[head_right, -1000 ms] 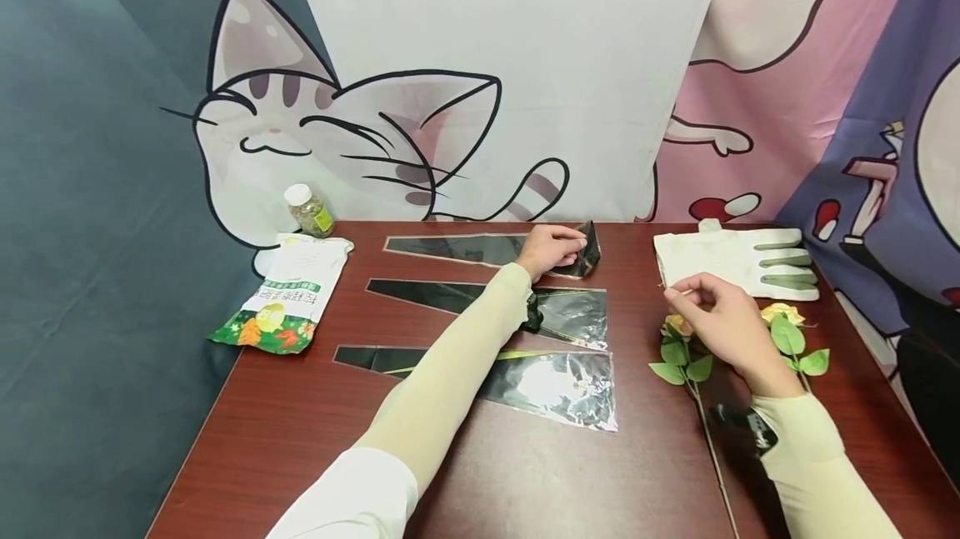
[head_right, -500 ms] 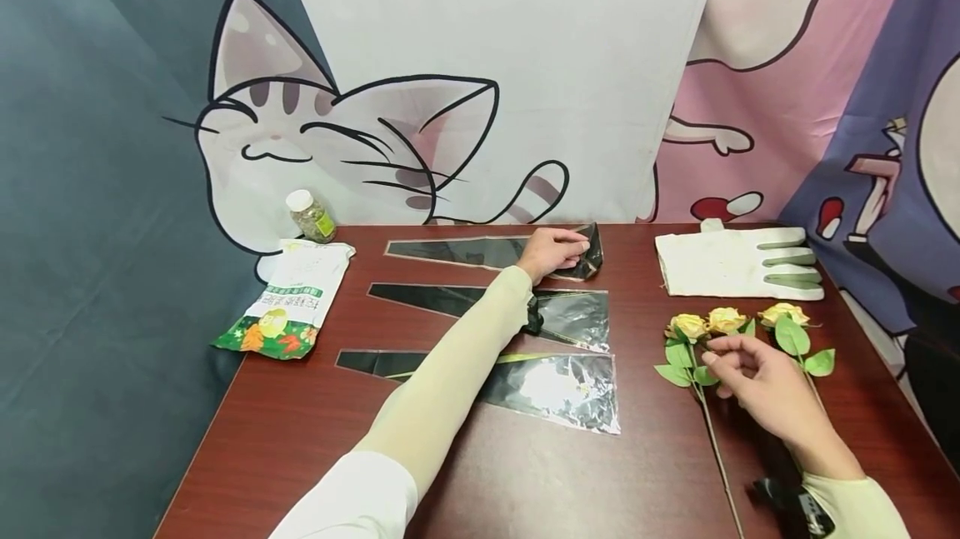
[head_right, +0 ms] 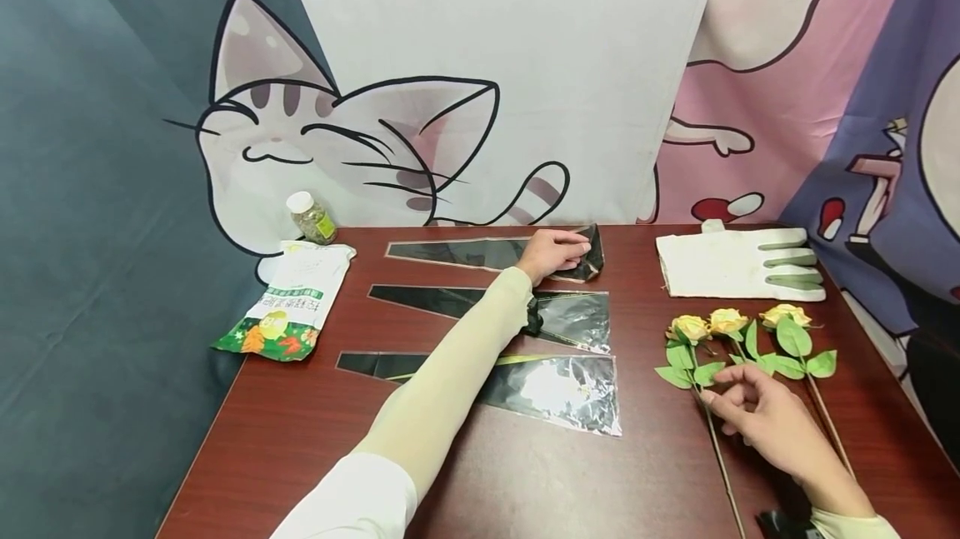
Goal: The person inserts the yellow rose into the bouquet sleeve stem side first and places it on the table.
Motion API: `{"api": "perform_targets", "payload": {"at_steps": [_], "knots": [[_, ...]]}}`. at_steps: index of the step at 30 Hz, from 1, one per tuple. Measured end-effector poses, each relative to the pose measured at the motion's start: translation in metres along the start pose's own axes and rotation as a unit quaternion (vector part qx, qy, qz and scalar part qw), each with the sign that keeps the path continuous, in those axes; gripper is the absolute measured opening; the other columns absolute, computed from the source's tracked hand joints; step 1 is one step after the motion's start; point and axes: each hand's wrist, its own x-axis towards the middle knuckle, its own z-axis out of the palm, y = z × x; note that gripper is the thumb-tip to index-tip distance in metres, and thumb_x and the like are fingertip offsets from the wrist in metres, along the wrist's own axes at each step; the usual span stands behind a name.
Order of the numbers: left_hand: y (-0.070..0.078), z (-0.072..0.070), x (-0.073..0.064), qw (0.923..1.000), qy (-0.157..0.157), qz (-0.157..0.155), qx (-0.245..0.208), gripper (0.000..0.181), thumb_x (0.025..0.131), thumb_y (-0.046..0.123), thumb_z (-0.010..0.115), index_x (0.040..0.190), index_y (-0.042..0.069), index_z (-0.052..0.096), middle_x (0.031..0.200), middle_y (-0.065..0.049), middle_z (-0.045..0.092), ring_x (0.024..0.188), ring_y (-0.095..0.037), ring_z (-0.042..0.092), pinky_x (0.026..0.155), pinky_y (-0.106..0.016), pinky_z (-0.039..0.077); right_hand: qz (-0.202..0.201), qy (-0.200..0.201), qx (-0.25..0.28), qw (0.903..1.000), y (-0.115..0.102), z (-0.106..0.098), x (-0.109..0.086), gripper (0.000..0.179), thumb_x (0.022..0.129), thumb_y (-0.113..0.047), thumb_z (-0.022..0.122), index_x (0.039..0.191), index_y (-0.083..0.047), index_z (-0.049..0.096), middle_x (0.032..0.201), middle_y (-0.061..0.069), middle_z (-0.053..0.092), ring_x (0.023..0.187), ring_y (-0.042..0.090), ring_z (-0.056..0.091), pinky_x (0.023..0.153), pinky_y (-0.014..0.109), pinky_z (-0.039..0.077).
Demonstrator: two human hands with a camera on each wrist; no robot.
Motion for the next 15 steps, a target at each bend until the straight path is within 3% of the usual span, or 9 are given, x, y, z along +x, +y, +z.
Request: {"api": "perform_targets", "payload": {"at_steps": [8, 15], "knots": [[0.002, 0.0, -0.001, 0.9999, -0.008, -0.003, 0.006, 0.021, 0.098, 0.015, 0.078, 0.117, 0.008, 0.081, 0.099, -0.007, 0.081, 0.09, -0.025, 0.078, 0.08, -0.028, 0.068, 0.048, -0.04, -0.026, 0.9977, 0.004, -0.001, -0.01, 0.047, 0.101, -0.03, 0.075, 0.129, 0.004, 0.056, 0.08, -0.004, 0.072, 0.062, 0.013, 0.064, 0.05, 0.028, 0.052], [-0.001, -0.001, 0.001, 0.9999, -0.013, 0.005, 0.003, 0.017, 0.098, 0.016, 0.079, 0.113, 0.009, 0.083, 0.103, -0.015, 0.081, 0.087, -0.023, 0.078, 0.079, -0.028, 0.068, 0.048, -0.081, -0.03, 0.9951, 0.0, -0.001, -0.015, 0.051, 0.095, -0.033, 0.081, 0.126, 0.003, 0.06, 0.072, 0.0, 0.069, 0.054, 0.016, 0.062, 0.043, 0.032, 0.052]]}}
